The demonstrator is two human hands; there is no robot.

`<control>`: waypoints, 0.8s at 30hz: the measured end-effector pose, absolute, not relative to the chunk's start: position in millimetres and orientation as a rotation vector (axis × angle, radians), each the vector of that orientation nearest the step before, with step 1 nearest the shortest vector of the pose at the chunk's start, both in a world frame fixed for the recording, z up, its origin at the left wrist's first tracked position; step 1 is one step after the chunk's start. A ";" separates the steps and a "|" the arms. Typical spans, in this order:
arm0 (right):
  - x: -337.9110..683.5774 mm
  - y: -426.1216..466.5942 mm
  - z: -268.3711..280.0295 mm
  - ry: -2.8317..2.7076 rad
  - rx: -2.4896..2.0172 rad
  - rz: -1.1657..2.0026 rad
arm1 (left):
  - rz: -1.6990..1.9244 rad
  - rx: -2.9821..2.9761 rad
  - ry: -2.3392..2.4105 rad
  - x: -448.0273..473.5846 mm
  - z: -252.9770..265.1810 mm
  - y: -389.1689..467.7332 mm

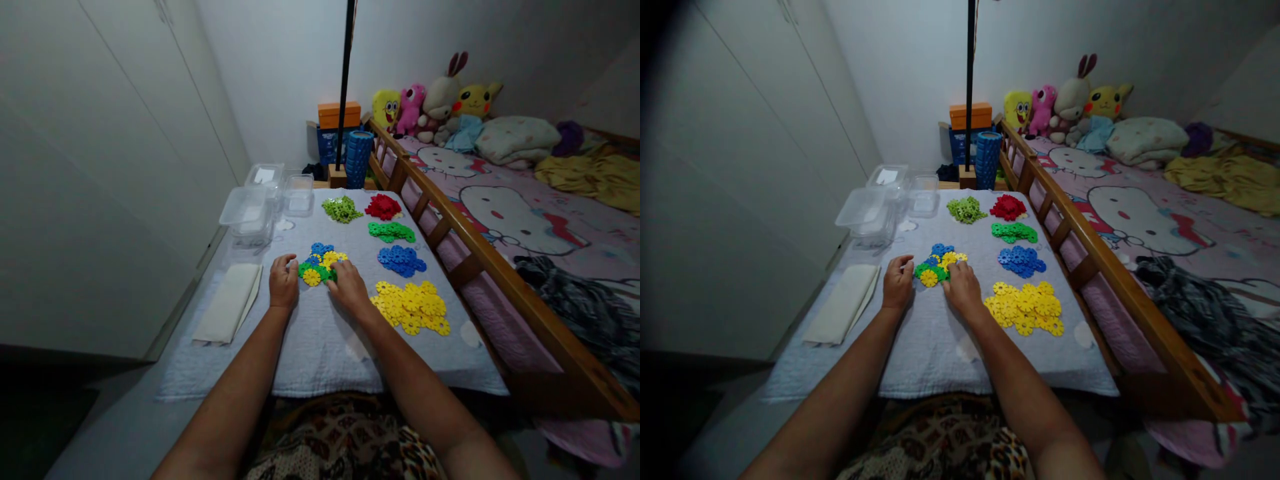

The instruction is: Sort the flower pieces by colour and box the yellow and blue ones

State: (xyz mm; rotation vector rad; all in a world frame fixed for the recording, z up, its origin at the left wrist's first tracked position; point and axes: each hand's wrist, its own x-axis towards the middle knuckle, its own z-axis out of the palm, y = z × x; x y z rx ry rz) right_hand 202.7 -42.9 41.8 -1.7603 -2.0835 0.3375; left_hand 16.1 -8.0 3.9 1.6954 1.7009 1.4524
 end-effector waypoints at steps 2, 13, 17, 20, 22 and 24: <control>197.5 -41.9 38.0 -2.070 -1.802 0.320 | 1.424 1.713 1.702 16.8 3.6 -7.3; 221.8 -32.9 44.9 -1.967 -1.669 0.569 | 1.252 1.806 1.747 19.5 7.4 -8.5; 257.9 -10.5 62.9 -1.826 -1.580 0.706 | 1.210 1.847 1.746 20.2 6.0 -7.5; 291.7 14.7 73.8 -1.651 -1.560 0.752 | 1.183 1.876 1.743 20.2 4.3 -6.3; 315.1 32.9 77.8 -1.499 -1.582 0.789 | 1.169 1.892 1.746 20.3 3.2 -5.7; 338.5 50.4 79.0 -1.309 -1.643 0.783 | 1.163 1.903 1.757 20.4 2.1 -5.5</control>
